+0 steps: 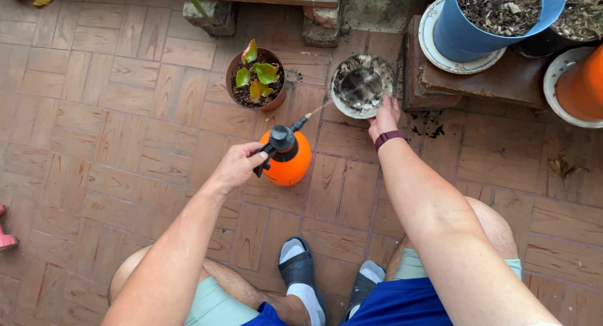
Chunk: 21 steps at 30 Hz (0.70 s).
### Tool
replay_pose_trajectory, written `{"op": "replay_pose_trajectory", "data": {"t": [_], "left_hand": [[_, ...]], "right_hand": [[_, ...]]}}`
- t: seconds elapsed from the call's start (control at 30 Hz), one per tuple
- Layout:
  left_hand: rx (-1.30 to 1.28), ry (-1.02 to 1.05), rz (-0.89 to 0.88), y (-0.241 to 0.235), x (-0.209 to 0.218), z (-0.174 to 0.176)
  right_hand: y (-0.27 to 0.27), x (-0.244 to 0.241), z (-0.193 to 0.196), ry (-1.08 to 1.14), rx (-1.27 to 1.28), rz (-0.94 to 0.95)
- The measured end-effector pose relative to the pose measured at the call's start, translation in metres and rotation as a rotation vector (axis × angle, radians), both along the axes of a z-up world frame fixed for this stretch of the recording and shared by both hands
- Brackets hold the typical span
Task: The person sits on a tiled floor and cleans a dirty white plant saucer using an orange pressure sprayer. They spray water onto the saucer, wipe it with their hands, and rinse it repeatedly until it appears clean.
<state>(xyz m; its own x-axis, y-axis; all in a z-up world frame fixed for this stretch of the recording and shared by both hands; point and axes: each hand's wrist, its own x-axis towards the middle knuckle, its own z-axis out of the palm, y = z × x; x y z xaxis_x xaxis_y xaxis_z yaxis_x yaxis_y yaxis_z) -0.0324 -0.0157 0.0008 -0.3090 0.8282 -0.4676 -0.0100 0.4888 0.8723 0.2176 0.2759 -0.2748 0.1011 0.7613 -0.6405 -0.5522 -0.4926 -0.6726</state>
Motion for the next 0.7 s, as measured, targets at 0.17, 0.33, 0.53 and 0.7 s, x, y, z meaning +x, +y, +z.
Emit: {"op": "replay_pose_trajectory", "data": {"t": [0.17,0.33,0.53,0.7], "left_hand": [[0.095,-0.036,0.012,-0.006,-0.034,-0.018],[0.149,-0.039,0.009,-0.018,-0.049,-0.011],[0.094,0.011,-0.044,-0.034,-0.036,-0.003],[0.052,0.054,-0.008,-0.030,-0.035,-0.009]], "right_hand": [[0.011,0.000,-0.004,0.008,0.014,0.002],[0.008,-0.001,0.019,0.022,0.044,-0.030],[0.022,0.005,-0.003,-0.020,0.114,-0.037],[0.036,0.008,-0.016,-0.083,0.194,-0.081]]}}
